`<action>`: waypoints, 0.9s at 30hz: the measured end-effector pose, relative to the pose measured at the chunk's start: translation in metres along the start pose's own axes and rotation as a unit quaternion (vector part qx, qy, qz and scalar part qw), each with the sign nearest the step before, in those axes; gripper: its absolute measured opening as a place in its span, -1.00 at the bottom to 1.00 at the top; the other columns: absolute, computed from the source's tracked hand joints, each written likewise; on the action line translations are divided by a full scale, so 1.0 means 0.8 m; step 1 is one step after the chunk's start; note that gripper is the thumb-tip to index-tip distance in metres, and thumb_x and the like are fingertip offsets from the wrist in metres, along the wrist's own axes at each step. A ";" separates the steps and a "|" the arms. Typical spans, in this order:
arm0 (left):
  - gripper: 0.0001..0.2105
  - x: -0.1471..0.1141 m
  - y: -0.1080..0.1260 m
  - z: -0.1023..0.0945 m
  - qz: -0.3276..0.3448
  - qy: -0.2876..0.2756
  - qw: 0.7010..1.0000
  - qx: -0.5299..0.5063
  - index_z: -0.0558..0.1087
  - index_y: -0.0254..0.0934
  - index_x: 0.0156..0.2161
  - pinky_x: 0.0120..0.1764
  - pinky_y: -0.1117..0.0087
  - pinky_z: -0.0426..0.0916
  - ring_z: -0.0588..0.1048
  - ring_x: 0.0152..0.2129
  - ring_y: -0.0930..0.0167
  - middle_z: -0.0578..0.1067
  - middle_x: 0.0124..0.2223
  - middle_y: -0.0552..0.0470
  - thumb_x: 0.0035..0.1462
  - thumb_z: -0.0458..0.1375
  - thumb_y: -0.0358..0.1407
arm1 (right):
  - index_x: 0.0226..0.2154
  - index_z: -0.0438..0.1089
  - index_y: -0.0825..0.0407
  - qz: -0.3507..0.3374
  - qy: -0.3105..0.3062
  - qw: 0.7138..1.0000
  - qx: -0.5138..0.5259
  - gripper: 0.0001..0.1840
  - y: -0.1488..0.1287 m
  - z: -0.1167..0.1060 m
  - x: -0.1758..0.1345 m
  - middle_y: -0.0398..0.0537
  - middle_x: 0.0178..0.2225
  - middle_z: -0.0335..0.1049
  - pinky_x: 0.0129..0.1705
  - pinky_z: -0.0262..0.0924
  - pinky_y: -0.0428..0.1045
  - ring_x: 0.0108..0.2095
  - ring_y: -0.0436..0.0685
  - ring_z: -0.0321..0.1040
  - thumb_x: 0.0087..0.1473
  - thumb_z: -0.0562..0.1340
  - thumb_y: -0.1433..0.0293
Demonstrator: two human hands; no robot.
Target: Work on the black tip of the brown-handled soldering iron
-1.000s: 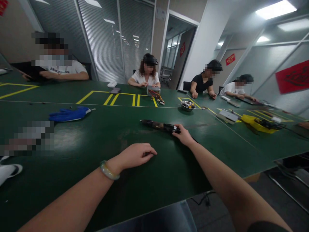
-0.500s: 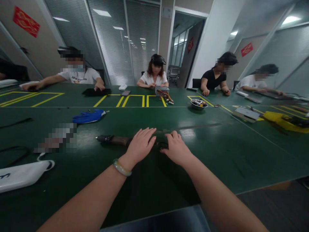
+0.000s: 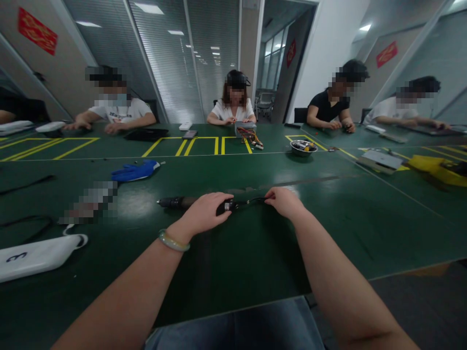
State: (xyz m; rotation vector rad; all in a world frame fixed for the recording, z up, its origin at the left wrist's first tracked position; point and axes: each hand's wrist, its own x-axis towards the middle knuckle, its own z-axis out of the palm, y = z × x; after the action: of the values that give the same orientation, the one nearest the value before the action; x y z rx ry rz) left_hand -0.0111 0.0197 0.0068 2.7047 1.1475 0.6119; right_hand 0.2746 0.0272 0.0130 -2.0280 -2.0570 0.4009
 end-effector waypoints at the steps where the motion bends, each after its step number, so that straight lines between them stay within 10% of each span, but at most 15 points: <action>1: -0.56 0.001 0.003 0.002 0.008 0.000 1.000 0.004 0.30 -0.21 0.14 0.07 0.14 0.26 0.39 0.00 0.26 0.42 0.08 -0.08 0.17 0.12 -0.18 | -0.22 0.49 -0.04 -0.001 0.003 1.000 -0.001 -0.82 0.004 -0.003 0.002 -0.10 -0.26 0.46 -0.28 0.20 -0.05 -0.27 0.11 0.38 0.07 0.30 0.33; 13: -0.68 0.012 0.024 0.020 0.002 0.036 0.998 0.045 0.35 -0.18 0.05 0.02 0.15 0.28 0.40 -0.05 0.25 0.42 0.02 -0.05 0.17 0.11 -0.29 | -0.20 0.52 -0.05 -0.026 0.079 0.992 -0.091 -0.75 -0.022 -0.017 -0.032 -0.06 -0.33 0.48 -0.22 0.22 0.01 -0.29 0.17 0.39 0.07 0.19 0.42; 27: -0.79 0.010 0.042 0.017 -0.035 0.019 0.997 0.068 0.36 -0.20 -0.11 -0.11 0.18 0.29 0.38 -0.20 0.25 0.40 -0.14 -0.05 0.11 0.10 -0.28 | -0.12 0.45 -0.14 -0.076 0.142 0.984 0.078 -0.76 -0.039 0.000 -0.027 -0.20 -0.22 0.48 -0.20 0.18 -0.04 -0.20 0.08 0.38 0.19 0.17 0.44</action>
State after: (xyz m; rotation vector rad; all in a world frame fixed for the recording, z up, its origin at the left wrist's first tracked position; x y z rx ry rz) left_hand 0.0218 0.0026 0.0065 2.7616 1.3348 0.5965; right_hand 0.2458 0.0052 0.0245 -1.7122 -1.9233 0.2219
